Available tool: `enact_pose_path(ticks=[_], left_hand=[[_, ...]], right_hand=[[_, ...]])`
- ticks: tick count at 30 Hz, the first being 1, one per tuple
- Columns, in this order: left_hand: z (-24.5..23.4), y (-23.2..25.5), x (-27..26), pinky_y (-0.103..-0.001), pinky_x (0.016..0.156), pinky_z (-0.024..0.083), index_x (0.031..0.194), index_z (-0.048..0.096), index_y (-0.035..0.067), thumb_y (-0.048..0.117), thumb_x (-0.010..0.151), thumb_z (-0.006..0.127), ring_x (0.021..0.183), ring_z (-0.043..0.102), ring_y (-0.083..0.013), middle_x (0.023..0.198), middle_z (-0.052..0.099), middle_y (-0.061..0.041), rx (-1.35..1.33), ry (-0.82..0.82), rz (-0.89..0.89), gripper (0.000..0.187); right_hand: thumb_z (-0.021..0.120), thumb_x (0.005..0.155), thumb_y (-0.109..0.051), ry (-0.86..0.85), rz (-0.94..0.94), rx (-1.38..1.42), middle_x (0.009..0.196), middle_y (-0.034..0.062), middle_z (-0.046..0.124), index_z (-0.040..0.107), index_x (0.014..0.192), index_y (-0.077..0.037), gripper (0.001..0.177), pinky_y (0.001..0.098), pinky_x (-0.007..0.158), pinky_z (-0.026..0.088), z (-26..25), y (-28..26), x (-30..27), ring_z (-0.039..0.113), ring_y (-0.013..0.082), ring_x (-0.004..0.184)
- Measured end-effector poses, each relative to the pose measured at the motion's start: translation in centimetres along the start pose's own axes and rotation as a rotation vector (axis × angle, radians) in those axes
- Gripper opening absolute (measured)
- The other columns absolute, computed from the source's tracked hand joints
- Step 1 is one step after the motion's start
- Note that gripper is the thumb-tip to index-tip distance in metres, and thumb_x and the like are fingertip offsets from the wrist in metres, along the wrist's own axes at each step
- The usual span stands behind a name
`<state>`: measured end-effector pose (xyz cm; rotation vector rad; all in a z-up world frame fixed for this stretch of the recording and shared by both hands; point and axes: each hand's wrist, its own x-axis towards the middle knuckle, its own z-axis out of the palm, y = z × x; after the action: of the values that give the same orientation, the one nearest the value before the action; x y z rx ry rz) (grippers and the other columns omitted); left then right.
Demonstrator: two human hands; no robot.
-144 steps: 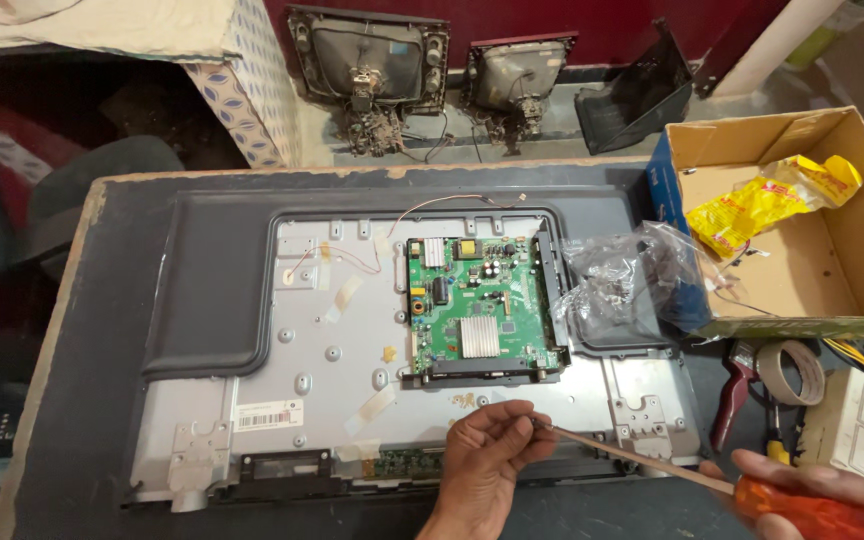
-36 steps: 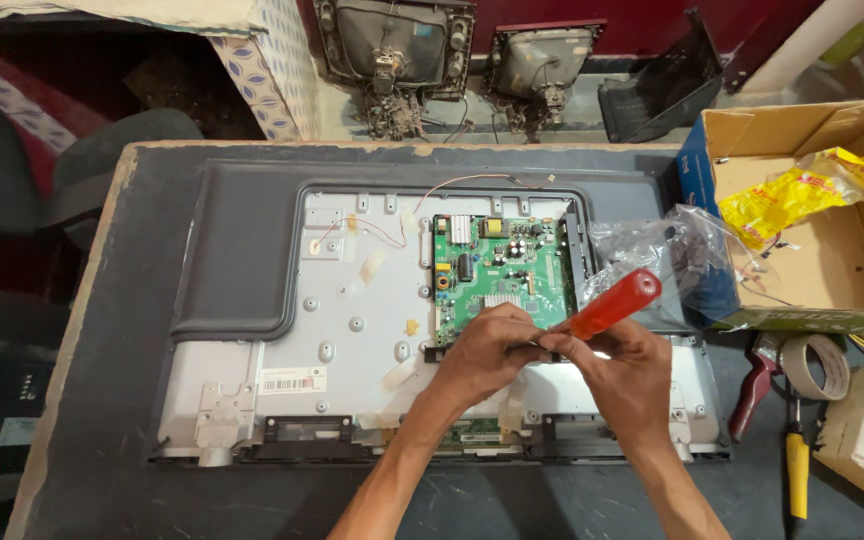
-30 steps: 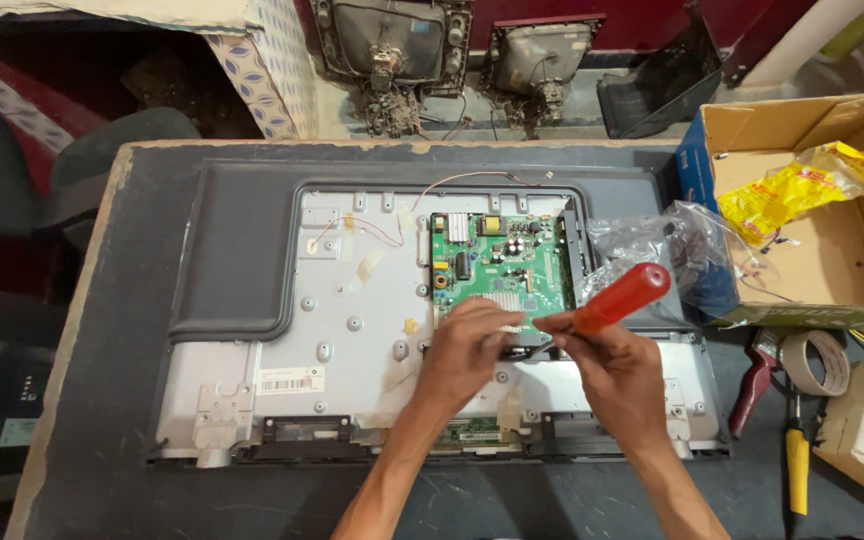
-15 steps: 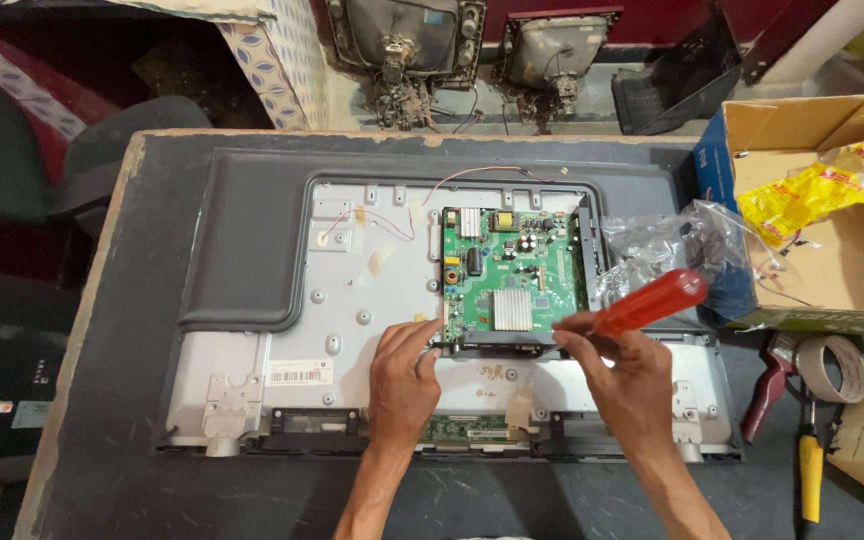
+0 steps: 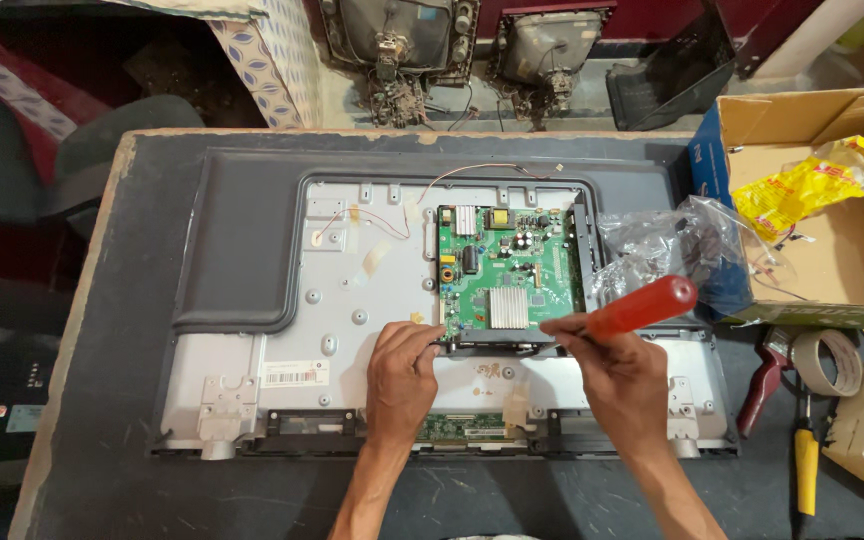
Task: The person uses a red-handled screwdriver to tighten screws on a green circuit board mounted inside a disassembled appliance chassis. They then use a green-handled screwdriver to work on a connector on the same board.
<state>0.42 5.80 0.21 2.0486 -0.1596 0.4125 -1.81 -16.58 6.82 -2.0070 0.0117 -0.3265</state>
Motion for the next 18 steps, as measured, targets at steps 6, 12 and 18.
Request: enact_pose_path(ticks=[6,12,18], left_hand=[[0.1,-0.1,0.0,-0.039,0.085,0.054,0.1,0.076,0.001,-0.007,0.079,0.07,0.098,0.067,-0.0292,0.095,0.075,-0.011,0.001,0.005,0.006,0.023],[0.1,-0.2,0.0,-0.039,0.086,0.054,0.1,0.076,0.001,-0.006,0.079,0.07,0.099,0.067,-0.0297,0.096,0.075,-0.011,0.006,-0.002,-0.006,0.023],[0.2,-0.3,-0.1,-0.039,0.087,0.054,0.1,0.077,0.002,-0.007,0.078,0.071,0.1,0.067,-0.03,0.097,0.075,-0.011,0.014,-0.003,-0.001,0.024]], right_hand=[[0.067,0.091,-0.003,-0.088,-0.055,0.032,0.112,0.0071,0.077,0.072,0.115,-0.001,0.025,0.0284,0.087,0.06,-0.1,-0.2,0.5,0.074,0.0164,0.1],[0.076,0.09,-0.007,0.042,-0.017,0.006,0.095,0.006,0.082,0.077,0.104,-0.006,0.014,0.0281,0.081,0.067,0.3,1.0,-0.1,0.08,0.015,0.087],[0.063,0.093,0.0,-0.09,-0.003,0.022,0.104,0.0062,0.081,0.074,0.118,-0.003,0.027,0.0272,0.076,0.059,0.0,0.3,0.1,0.073,0.0143,0.085]])
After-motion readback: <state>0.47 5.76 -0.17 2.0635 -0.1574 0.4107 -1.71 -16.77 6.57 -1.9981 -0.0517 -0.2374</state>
